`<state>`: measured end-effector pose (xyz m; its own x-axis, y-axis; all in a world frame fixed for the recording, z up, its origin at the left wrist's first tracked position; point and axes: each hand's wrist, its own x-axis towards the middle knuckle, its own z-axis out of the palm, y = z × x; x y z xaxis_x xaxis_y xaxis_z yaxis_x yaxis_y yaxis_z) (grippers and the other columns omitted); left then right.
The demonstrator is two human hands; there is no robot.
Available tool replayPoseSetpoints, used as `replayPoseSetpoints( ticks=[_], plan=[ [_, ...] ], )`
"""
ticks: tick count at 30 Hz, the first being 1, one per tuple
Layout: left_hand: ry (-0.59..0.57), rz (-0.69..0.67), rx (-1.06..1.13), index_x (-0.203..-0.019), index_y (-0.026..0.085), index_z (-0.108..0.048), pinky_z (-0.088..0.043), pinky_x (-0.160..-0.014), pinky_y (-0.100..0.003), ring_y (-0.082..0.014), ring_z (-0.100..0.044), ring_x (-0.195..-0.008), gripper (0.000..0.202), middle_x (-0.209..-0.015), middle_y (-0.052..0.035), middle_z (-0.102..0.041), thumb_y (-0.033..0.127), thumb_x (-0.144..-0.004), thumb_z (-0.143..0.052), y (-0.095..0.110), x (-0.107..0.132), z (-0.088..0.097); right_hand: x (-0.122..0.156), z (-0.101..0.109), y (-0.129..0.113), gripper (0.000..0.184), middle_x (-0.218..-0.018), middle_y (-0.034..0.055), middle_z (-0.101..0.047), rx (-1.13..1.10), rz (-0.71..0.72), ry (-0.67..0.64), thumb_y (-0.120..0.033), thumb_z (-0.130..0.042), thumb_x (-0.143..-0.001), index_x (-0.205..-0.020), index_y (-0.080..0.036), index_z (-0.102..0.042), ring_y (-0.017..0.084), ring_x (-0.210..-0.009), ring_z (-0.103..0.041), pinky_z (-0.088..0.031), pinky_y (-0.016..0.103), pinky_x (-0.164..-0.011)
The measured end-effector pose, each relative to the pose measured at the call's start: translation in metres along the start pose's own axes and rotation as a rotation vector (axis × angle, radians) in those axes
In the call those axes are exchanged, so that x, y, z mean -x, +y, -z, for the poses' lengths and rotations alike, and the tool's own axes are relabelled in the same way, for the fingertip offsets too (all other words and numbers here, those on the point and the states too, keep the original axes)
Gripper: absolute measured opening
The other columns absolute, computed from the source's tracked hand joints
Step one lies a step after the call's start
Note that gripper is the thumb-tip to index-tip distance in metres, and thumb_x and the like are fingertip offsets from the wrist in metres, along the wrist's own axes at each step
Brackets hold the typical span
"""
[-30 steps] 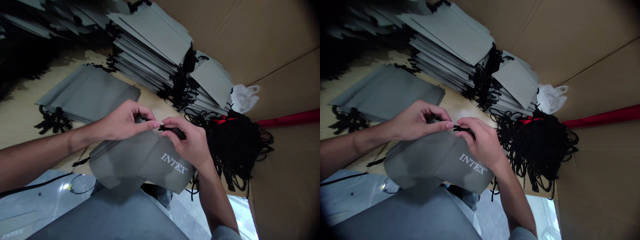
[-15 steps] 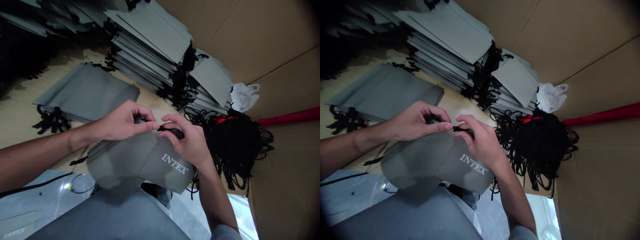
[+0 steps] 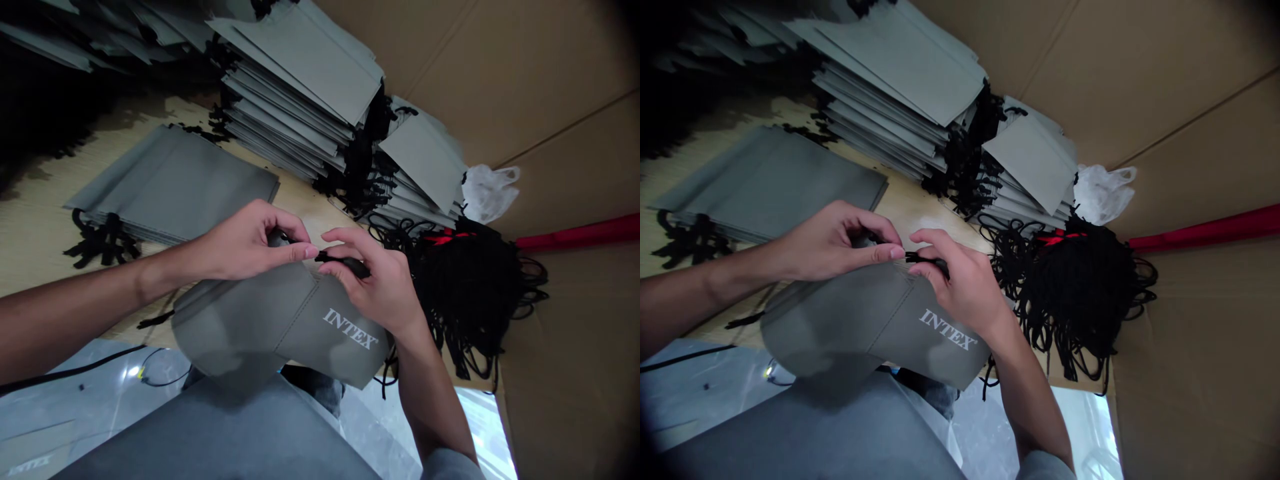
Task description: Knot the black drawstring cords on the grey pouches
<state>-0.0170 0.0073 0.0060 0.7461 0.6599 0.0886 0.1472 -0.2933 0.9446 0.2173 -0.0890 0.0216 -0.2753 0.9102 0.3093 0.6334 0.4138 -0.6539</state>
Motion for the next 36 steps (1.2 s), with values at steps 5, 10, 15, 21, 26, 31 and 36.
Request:
replayPoseSetpoints(
  ticks=[5, 10, 15, 21, 26, 31, 36],
  plan=[
    [-0.003, -0.017, -0.012, -0.093, 0.021, -0.085, -0.045, -0.063, -0.019, -0.0116, -0.066, -0.072, 0.02, -0.079, 0.0001, -0.079, 0.04, -0.094, -0.081, -0.001, 0.0, 0.0, -0.001, 0.0, -0.001, 0.034, -0.096, -0.005, -0.083, -0.007, 0.002, 0.002, -0.017, -0.078, -0.099, -0.129, -0.028, -0.067, 0.015, -0.09, -0.082, -0.064, 0.026, -0.088],
    [-0.021, -0.031, -0.013, -0.094, 0.02, -0.086, -0.046, -0.065, -0.019, -0.0114, -0.066, -0.073, 0.022, -0.079, 0.0, -0.079, 0.04, -0.097, -0.077, -0.004, 0.0, 0.0, -0.001, -0.001, 0.0, 0.031, -0.096, -0.004, -0.083, -0.005, 0.023, 0.009, -0.019, -0.079, -0.099, -0.127, -0.027, -0.068, 0.015, -0.088, -0.081, -0.062, 0.025, -0.086],
    [-0.021, -0.039, -0.011, -0.094, 0.021, -0.085, -0.047, -0.065, -0.019, -0.0113, -0.067, -0.073, 0.022, -0.08, 0.0007, -0.079, 0.042, -0.096, -0.079, -0.007, 0.0, -0.001, -0.001, 0.001, 0.0, 0.026, -0.104, -0.0017, -0.082, 0.007, 0.032, -0.01, -0.019, -0.078, -0.099, -0.122, -0.026, -0.07, 0.016, -0.094, -0.081, -0.062, 0.025, -0.086],
    [0.104, -0.052, 0.07, -0.092, 0.019, -0.085, -0.049, -0.062, -0.018, -0.011, -0.067, -0.07, 0.021, -0.08, -0.0009, -0.081, 0.039, -0.094, -0.083, -0.007, 0.0, -0.006, -0.004, -0.006, -0.005, 0.027, -0.094, -0.0001, -0.072, 0.1, 0.046, 0.124, -0.034, -0.088, -0.091, -0.102, -0.024, -0.067, 0.018, -0.085, -0.072, -0.062, 0.031, -0.081],
    [0.119, -0.058, 0.16, -0.099, 0.022, -0.088, -0.056, -0.072, -0.017, -0.0136, -0.076, -0.082, 0.015, -0.092, -0.0011, -0.086, 0.035, -0.095, -0.082, -0.012, 0.002, -0.012, -0.004, -0.019, -0.007, 0.008, -0.091, -0.0006, -0.075, 0.089, 0.065, 0.182, -0.022, -0.076, -0.099, -0.098, -0.023, -0.069, 0.015, -0.084, -0.072, -0.06, 0.029, -0.081],
    [0.066, -0.038, 0.101, -0.104, 0.023, -0.087, -0.058, -0.074, -0.019, -0.0152, -0.078, -0.087, 0.019, -0.095, 0.0, -0.086, 0.035, -0.102, -0.073, -0.019, 0.004, -0.016, -0.005, -0.018, -0.005, 0.011, -0.099, 0.0007, -0.08, 0.045, 0.019, 0.218, -0.017, -0.075, -0.098, -0.107, -0.023, -0.073, 0.016, -0.089, -0.076, -0.062, 0.03, -0.084],
    [0.144, -0.079, -0.013, -0.108, 0.022, -0.083, -0.059, -0.074, -0.02, -0.016, -0.078, -0.093, 0.018, -0.101, -0.0015, -0.084, 0.035, -0.1, -0.075, -0.023, 0.005, -0.019, -0.003, -0.019, -0.001, 0.019, -0.099, 0.0, -0.081, 0.023, -0.004, 0.201, -0.009, -0.073, -0.093, -0.105, -0.024, -0.075, 0.017, -0.09, -0.077, -0.063, 0.03, -0.088]
  ],
)
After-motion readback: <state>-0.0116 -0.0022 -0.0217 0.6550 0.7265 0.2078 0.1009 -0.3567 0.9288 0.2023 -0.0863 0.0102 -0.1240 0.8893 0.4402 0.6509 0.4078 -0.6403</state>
